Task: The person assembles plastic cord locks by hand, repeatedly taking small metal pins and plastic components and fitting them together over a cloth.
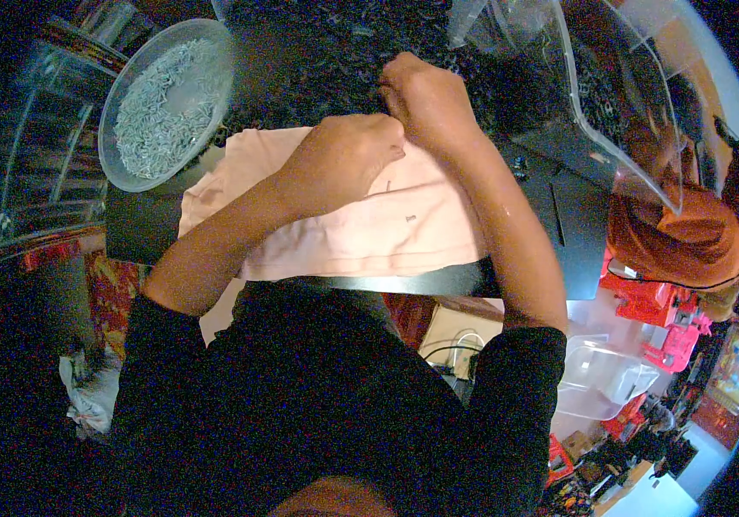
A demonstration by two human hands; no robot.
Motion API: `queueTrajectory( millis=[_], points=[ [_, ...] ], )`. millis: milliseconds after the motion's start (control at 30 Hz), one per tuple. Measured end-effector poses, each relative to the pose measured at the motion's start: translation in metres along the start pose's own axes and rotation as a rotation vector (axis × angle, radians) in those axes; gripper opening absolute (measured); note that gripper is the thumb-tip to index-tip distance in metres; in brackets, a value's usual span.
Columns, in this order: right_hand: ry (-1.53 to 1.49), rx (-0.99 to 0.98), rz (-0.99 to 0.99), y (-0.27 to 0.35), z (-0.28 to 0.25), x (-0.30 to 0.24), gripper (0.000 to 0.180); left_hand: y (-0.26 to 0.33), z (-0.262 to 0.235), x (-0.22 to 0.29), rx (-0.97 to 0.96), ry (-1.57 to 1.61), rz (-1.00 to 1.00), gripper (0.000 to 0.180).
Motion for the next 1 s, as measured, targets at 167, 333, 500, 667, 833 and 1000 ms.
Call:
queueTrajectory(
  millis=[167, 333, 500, 667, 833, 1000],
  points=[
    [-0.736, 0.099, 0.536, 0.024, -0.019, 0.004, 0.011, 0.001, -0.005, -0.027, -0.005, 0.549, -0.506, 0.011],
    [-1.225, 0.135, 0.832, 0.049, -0.018, -0.013, 0.007, -0.002, -0.008, -0.032, 0.093, 0.894, -0.654, 0.007],
    [-1.31, 0.347, 0.852, 0.052, -0.015, -0.025, 0.007, -0.003, -0.007, -0.032, 0.131, 0.986, -0.725, 0.01],
    [-1.197, 0.38, 0.758, 0.055, -0.014, -0.024, 0.007, -0.003, -0.002, -0.031, 0.152, 0.979, -0.734, 0.01],
    [-1.194, 0.396, 0.795, 0.057, -0.012, -0.022, 0.008, -0.003, -0.002, -0.028, 0.183, 1.022, -0.711, 0.01],
    [-1.201, 0.4, 0.794, 0.058, -0.012, -0.024, 0.009, -0.003, -0.001, -0.027, 0.216, 1.02, -0.709, 0.011]
  ],
)
Point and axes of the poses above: each hand's wrist, its own y-axis away from the middle knuckle, its own z-axis out of the palm, x = y × z, the point moved 4 cm from there along -y, towards the middle knuckle, and after that the axes turned 7 degrees about x, right-handed, at the moved point
